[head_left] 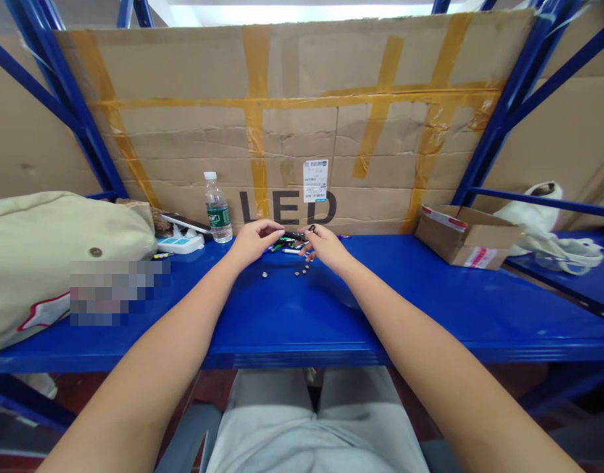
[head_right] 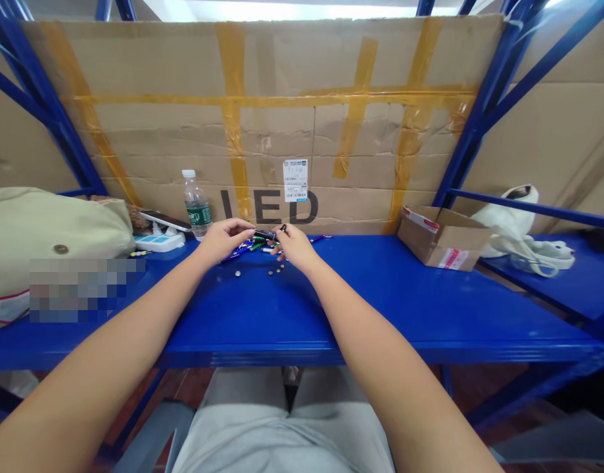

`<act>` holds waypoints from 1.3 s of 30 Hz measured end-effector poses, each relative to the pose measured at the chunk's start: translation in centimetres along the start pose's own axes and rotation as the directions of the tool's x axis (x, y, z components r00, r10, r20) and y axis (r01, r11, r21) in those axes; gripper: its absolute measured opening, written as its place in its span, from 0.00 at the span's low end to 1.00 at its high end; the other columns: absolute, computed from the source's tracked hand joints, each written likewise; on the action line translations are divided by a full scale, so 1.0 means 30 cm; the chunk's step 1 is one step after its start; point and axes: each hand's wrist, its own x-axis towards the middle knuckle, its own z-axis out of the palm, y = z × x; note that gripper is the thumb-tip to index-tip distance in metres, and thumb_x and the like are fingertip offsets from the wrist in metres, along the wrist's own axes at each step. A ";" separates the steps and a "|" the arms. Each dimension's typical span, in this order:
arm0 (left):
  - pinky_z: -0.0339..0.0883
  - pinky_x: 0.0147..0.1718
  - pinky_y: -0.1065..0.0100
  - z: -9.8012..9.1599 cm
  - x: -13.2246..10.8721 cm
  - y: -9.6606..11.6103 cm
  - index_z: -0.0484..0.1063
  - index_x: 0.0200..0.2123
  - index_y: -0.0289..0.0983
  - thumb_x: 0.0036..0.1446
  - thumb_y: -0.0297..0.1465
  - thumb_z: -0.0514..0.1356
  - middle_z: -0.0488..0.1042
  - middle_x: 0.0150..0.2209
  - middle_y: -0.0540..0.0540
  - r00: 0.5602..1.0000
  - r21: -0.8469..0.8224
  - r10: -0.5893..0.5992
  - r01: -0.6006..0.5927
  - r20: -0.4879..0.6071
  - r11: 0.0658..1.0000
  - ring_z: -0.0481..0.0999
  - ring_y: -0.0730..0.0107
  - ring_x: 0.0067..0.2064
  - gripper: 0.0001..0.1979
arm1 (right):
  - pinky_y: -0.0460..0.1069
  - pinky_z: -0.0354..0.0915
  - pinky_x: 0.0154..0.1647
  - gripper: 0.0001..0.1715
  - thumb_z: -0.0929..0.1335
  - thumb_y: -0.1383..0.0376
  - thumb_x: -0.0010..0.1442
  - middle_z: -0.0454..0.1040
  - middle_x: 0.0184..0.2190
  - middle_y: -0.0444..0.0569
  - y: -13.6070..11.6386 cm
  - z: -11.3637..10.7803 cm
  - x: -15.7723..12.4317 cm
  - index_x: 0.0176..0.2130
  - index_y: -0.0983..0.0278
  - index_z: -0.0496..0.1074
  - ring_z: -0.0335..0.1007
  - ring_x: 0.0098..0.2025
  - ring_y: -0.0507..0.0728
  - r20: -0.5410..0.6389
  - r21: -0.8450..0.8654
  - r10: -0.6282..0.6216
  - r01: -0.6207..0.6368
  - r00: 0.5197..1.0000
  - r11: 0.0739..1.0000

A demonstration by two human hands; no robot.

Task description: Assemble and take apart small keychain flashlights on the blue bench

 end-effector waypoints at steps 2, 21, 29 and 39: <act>0.69 0.38 0.66 -0.004 0.001 -0.002 0.76 0.36 0.36 0.51 0.36 0.62 0.79 0.35 0.45 0.999 -0.015 -0.012 0.011 -0.036 1.000 0.76 0.67 0.36 0.12 | 0.44 0.66 0.20 0.04 0.60 0.69 0.62 0.73 0.32 0.47 -0.004 -0.007 0.003 0.37 0.64 0.63 0.70 0.24 0.49 -0.035 0.084 0.044 -0.041 0.998 0.996; 0.68 0.45 0.63 -0.029 0.007 -0.025 0.74 0.38 0.34 0.50 0.38 0.63 0.77 0.39 0.42 0.998 -0.217 -0.071 0.068 -0.002 0.974 0.76 0.66 0.41 0.15 | 0.43 0.60 0.17 0.14 0.55 0.57 0.67 0.66 0.19 0.40 -0.025 -0.016 -0.040 0.32 0.61 0.54 0.63 0.18 0.49 0.285 -0.212 0.034 0.029 0.958 0.977; 0.68 0.38 0.65 -0.009 0.006 -0.029 0.72 0.39 0.36 0.51 0.36 0.61 0.76 0.37 0.45 0.989 -0.071 -0.033 0.044 0.141 0.996 0.75 0.68 0.36 0.13 | 0.42 0.55 0.15 0.11 0.56 0.62 0.68 0.62 0.17 0.36 -0.018 -0.019 -0.040 0.32 0.61 0.52 0.55 0.14 0.46 0.254 -0.292 0.047 0.030 0.966 0.956; 0.64 0.31 0.68 0.023 -0.016 0.009 0.74 0.40 0.38 0.55 0.35 0.56 0.77 0.32 0.48 0.919 0.162 0.110 -0.183 0.379 0.970 0.72 0.68 0.31 0.12 | 0.42 0.55 0.16 0.10 0.55 0.63 0.67 0.60 0.17 0.36 -0.021 -0.009 -0.041 0.32 0.61 0.53 0.55 0.15 0.47 0.289 -0.250 0.002 0.074 0.957 0.965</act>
